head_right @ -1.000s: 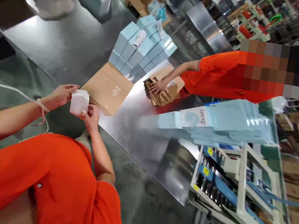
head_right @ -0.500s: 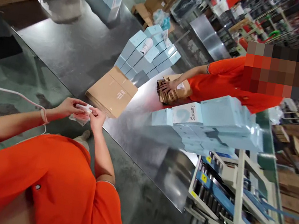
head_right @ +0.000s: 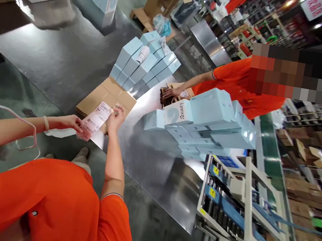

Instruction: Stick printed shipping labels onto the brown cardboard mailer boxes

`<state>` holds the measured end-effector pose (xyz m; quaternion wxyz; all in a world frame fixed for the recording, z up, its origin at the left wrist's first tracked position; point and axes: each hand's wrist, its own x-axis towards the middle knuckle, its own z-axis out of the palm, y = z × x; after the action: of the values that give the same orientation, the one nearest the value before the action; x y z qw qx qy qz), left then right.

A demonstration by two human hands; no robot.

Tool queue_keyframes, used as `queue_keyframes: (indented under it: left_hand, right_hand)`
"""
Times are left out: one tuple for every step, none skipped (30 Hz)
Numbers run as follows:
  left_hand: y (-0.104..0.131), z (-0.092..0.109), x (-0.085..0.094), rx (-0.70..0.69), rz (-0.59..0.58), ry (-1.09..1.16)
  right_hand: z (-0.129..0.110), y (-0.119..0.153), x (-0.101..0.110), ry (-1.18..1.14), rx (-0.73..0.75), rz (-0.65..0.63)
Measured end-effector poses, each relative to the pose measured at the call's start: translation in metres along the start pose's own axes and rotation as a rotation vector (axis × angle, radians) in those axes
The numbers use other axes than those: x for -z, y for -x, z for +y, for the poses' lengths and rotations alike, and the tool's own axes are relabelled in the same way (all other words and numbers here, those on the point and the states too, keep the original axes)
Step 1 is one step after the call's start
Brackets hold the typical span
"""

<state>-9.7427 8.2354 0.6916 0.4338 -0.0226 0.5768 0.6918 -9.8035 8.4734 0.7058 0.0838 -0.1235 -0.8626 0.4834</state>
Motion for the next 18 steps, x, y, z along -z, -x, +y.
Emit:
queue_keyframes:
  left_hand:
    - [-0.005, 0.001, 0.001, 0.03, -0.024, 0.019]
    - [-0.01, 0.001, 0.002, 0.052, -0.029, 0.038]
    - [-0.014, 0.001, 0.001, 0.064, -0.019, 0.057]
    - [-0.018, -0.002, 0.001, 0.066, -0.005, 0.075]
    - [-0.02, -0.005, 0.001, 0.062, 0.003, 0.088]
    - [-0.022, -0.01, 0.003, 0.053, 0.009, 0.091]
    - [-0.021, -0.017, 0.005, 0.045, 0.019, 0.077]
    - [-0.019, -0.024, 0.01, 0.042, 0.04, 0.047]
    - [-0.015, -0.032, 0.016, 0.046, 0.07, 0.004]
    - [-0.009, -0.039, 0.023, 0.054, 0.103, -0.044]
    - [-0.002, -0.046, 0.031, 0.068, 0.135, -0.086]
    - [0.006, -0.051, 0.038, 0.078, 0.176, -0.119]
    - [0.013, -0.055, 0.044, 0.077, 0.22, -0.145]
    - [0.02, -0.056, 0.049, 0.062, 0.263, -0.171]
    - [0.026, -0.055, 0.052, 0.038, 0.288, -0.204]
    - [0.03, -0.052, 0.054, 0.012, 0.292, -0.237]
    - [0.032, -0.046, 0.055, -0.011, 0.276, -0.259]
    - [0.032, -0.039, 0.054, -0.025, 0.239, -0.264]
  right_hand:
    - [0.0, -0.024, -0.003, 0.021, -0.032, 0.018]
    - [0.001, -0.045, -0.008, 0.046, -0.064, 0.024]
    - [0.002, -0.062, -0.013, 0.075, -0.091, 0.016]
    - [0.005, -0.074, -0.018, 0.113, -0.116, 0.002]
    - [0.007, -0.082, -0.023, 0.157, -0.135, -0.016]
    - [0.01, -0.087, -0.027, 0.206, -0.145, -0.033]
    - [0.013, -0.088, -0.029, 0.252, -0.148, -0.044]
    - [0.015, -0.087, -0.031, 0.291, -0.142, -0.045]
    - [0.015, -0.085, -0.031, 0.324, -0.134, -0.039]
    - [0.015, -0.082, -0.031, 0.352, -0.124, -0.023]
    - [0.013, -0.077, -0.031, 0.379, -0.112, 0.002]
    - [0.011, -0.072, -0.033, 0.405, -0.092, 0.032]
    - [0.008, -0.066, -0.036, 0.431, -0.062, 0.053]
    - [0.005, -0.059, -0.041, 0.453, -0.017, 0.049]
    - [0.002, -0.052, -0.049, 0.468, 0.042, 0.012]
    - [0.001, -0.045, -0.057, 0.473, 0.112, -0.06]
    - [0.0, -0.04, -0.064, 0.471, 0.177, -0.156]
    - [0.0, -0.037, -0.07, 0.465, 0.222, -0.251]
